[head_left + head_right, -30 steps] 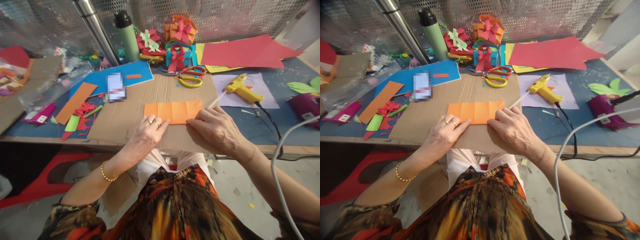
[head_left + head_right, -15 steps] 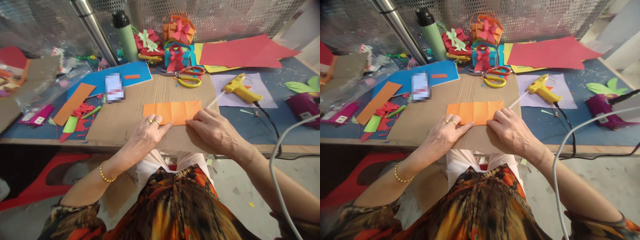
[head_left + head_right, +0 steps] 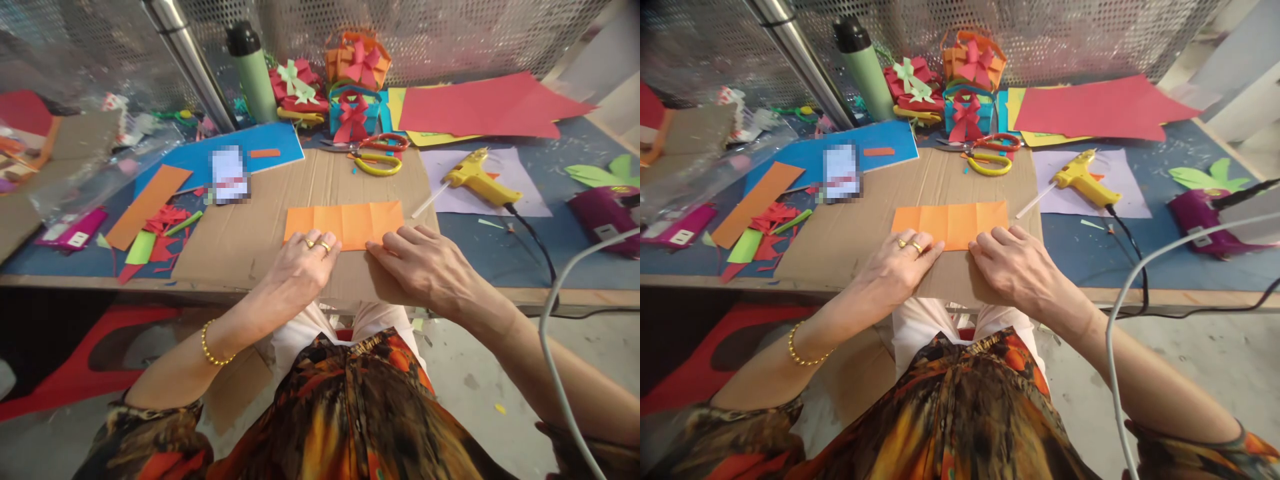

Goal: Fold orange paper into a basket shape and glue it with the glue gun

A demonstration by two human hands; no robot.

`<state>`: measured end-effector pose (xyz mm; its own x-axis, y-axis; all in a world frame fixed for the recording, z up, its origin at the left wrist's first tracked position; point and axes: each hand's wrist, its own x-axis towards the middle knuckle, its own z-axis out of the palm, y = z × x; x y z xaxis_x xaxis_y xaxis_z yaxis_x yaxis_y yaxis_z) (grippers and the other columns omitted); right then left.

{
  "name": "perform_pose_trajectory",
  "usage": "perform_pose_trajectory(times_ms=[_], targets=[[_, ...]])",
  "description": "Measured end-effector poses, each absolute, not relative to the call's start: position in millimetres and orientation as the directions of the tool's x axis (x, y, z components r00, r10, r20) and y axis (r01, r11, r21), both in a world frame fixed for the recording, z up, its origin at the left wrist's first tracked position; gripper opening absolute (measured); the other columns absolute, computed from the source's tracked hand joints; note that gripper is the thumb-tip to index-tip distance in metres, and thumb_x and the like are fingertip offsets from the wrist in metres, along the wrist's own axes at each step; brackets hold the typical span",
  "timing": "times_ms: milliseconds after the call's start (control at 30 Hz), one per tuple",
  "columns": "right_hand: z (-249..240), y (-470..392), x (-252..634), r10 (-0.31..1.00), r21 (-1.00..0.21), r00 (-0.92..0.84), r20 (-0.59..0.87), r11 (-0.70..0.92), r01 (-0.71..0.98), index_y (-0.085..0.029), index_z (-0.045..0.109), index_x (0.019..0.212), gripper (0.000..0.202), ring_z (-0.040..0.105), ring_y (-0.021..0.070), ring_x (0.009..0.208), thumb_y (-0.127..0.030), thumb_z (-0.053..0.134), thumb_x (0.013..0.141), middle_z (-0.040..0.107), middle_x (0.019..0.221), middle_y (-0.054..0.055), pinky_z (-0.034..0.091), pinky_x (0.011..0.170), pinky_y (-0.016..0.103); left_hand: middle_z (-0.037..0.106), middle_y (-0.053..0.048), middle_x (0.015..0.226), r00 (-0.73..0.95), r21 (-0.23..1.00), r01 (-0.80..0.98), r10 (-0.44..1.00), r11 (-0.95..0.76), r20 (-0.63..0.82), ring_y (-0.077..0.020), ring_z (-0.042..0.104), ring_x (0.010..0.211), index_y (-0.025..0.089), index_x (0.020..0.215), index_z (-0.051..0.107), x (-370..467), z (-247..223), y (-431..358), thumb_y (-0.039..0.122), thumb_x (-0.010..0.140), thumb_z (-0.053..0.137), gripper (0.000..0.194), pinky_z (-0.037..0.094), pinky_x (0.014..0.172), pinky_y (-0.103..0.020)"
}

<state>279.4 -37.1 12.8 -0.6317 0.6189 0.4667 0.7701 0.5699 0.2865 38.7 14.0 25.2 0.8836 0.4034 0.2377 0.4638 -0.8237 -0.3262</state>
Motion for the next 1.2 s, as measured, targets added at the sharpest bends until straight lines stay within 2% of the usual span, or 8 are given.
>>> perform_pose_trajectory(times_ms=[133, 200, 333, 600, 833, 1033, 1100, 1200], targets=[[14.8, -39.7, 279.8, 0.642, 0.284, -0.641, 0.421, 0.578, 0.765, -0.014, 0.071, 0.093, 0.016, 0.048, 0.0211, 0.072, -0.008, 0.056, 0.093, 0.060, 0.078, 0.006, 0.033, 0.065, 0.035, 0.066, -0.013, 0.099, 0.893, -0.340, 0.448, 0.399, -0.827, 0.207, -0.0232, 0.059, 0.087, 0.001, 0.119, 0.066, 44.8, 28.3, 8.4, 0.004, 0.100, 0.044, 0.030, 0.047, 0.079, -0.036], [17.1, -41.1, 280.2, 0.644, 0.277, -0.655, 0.396, 0.596, 0.754, -0.014, 0.071, 0.094, 0.019, 0.049, 0.0218, 0.074, -0.008, 0.053, 0.094, 0.061, 0.079, 0.007, 0.034, 0.066, 0.035, 0.066, -0.011, 0.097, 0.894, -0.351, 0.447, 0.395, -0.823, 0.211, -0.0231, 0.059, 0.087, 0.006, 0.129, 0.063, 46.0, 28.1, 7.4, 0.007, 0.103, 0.039, 0.036, 0.047, 0.079, -0.036], [18.6, -43.2, 281.2, 0.674, 0.245, -0.630, 0.386, 0.583, 0.775, -0.012, 0.071, 0.101, 0.023, 0.050, 0.0227, 0.076, -0.008, 0.049, 0.096, 0.061, 0.081, 0.009, 0.037, 0.067, 0.035, 0.064, -0.010, 0.100, 0.885, -0.372, 0.466, 0.421, -0.803, 0.200, -0.0224, 0.059, 0.089, 0.021, 0.147, 0.053, 48.6, 26.5, 7.3, 0.012, 0.106, 0.034, 0.046, 0.046, 0.077, -0.034], [15.1, -50.5, 294.4, 0.713, 0.174, -0.574, 0.404, 0.556, 0.813, -0.011, 0.071, 0.106, 0.024, 0.049, 0.0222, 0.077, -0.015, 0.047, 0.102, 0.066, 0.087, 0.010, 0.039, 0.070, 0.034, 0.056, -0.007, 0.091, 0.859, -0.274, 0.512, 0.484, -0.814, 0.167, -0.0224, 0.057, 0.087, 0.030, 0.141, 0.061, 54.9, 29.6, 13.2, 0.013, 0.103, 0.044, 0.045, 0.045, 0.073, -0.031], [14.2, -58.3, 296.4, 0.784, 0.077, -0.463, 0.412, 0.477, 0.876, -0.017, 0.070, 0.102, 0.021, 0.050, 0.0211, 0.076, -0.016, 0.050, 0.101, 0.066, 0.083, 0.007, 0.035, 0.071, 0.035, 0.054, -0.006, 0.091, 0.856, -0.257, 0.516, 0.489, -0.817, 0.164, -0.0218, 0.054, 0.086, 0.033, 0.150, 0.053, 58.3, 25.0, 18.0, 0.006, 0.100, 0.041, 0.058, 0.045, 0.072, -0.030], [10.1, -51.9, 299.9, 0.722, -0.065, -0.248, 0.646, 0.375, 0.925, -0.017, 0.069, 0.113, 0.026, 0.058, 0.0216, 0.084, -0.010, 0.048, 0.099, 0.070, 0.096, 0.010, 0.040, 0.072, 0.035, 0.052, -0.007, 0.091, 0.867, -0.274, 0.498, 0.468, -0.823, 0.170, -0.0223, 0.054, 0.084, 0.036, 0.151, 0.051, 56.8, 22.0, 19.9, 0.006, 0.098, 0.042, 0.062, 0.046, 0.071, -0.031], [9.5, -46.7, 296.8, 0.746, -0.080, -0.244, 0.620, 0.370, 0.926, -0.017, 0.071, 0.112, 0.025, 0.059, 0.0221, 0.086, -0.015, 0.048, 0.101, 0.070, 0.099, 0.011, 0.041, 0.072, 0.036, 0.053, -0.007, 0.094, 0.856, -0.254, 0.515, 0.475, -0.819, 0.205, -0.0219, 0.053, 0.084, 0.035, 0.152, 0.050, 55.7, 18.7, 20.9, 0.006, 0.098, 0.041, 0.062, 0.048, 0.073, -0.032], [6.7, -38.9, 291.8, 0.801, -0.091, -0.262, 0.539, 0.365, 0.926, -0.019, 0.074, 0.105, 0.027, 0.057, 0.0222, 0.084, -0.023, 0.047, 0.104, 0.071, 0.098, 0.010, 0.039, 0.072, 0.037, 0.056, -0.008, 0.094, 0.835, -0.195, 0.537, 0.484, -0.821, 0.264, -0.0218, 0.054, 0.084, 0.025, 0.149, 0.055, 53.3, 12.9, 23.9, 0.004, 0.098, 0.039, 0.057, 0.049, 0.075, -0.033]])
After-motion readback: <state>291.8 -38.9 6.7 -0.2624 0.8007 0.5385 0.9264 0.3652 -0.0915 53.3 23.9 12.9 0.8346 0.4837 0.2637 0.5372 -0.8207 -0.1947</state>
